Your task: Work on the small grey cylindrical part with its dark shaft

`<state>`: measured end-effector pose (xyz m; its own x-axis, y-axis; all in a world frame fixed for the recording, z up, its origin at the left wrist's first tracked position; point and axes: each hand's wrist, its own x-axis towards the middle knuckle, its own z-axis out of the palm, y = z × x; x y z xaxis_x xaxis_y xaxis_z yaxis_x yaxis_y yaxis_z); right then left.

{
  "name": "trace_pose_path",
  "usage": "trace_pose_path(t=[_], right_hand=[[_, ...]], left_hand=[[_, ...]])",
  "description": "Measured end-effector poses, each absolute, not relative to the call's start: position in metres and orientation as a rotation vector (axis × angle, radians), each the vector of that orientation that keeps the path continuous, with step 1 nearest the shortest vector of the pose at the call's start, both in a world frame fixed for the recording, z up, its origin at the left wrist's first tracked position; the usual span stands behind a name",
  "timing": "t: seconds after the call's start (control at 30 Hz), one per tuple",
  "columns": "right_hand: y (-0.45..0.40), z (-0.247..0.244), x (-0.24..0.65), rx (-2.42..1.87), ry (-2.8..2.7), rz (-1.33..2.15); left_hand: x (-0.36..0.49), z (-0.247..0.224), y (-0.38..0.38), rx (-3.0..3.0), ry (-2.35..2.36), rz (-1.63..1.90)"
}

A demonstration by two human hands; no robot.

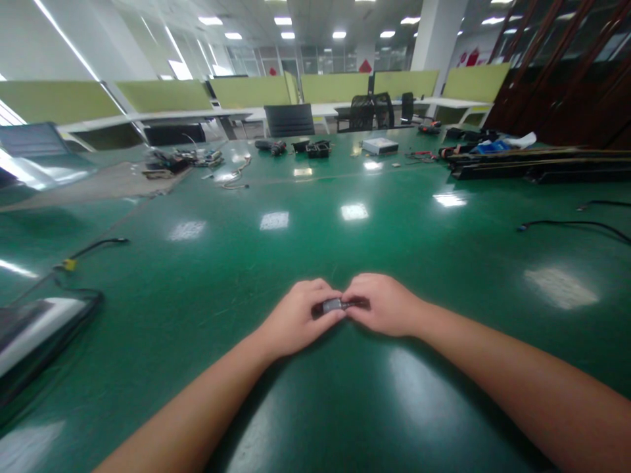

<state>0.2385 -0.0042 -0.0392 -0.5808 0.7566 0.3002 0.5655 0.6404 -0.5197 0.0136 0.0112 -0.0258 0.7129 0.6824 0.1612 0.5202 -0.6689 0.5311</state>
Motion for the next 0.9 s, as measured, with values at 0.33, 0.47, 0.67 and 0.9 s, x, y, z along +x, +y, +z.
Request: trace_pose_path(t=[0.33, 0.47, 0.67, 0.9], right_hand=[[-0.003, -0.0406, 0.2384, -0.993, -2.376, 0.513], [-0.0035, -0.0396, 0.2382, -0.994, -2.383, 0.504], [-0.003, -0.0393, 0.2397, -0.986, -2.376, 0.522], [-0.0047, -0.0386, 0.2433, -1.008, -2.384, 0.539]], left_hand=[[0.0124, -0.0276, 0.0116, 2.488, 0.91, 0.472], [0.0127, -0.0265, 0.0111, 2.487, 0.917, 0.469], [0.0132, -0.0255, 0.0106, 2.472, 0.927, 0.469], [0.0131, -0.0261, 0.0098, 2.454, 0.921, 0.473]])
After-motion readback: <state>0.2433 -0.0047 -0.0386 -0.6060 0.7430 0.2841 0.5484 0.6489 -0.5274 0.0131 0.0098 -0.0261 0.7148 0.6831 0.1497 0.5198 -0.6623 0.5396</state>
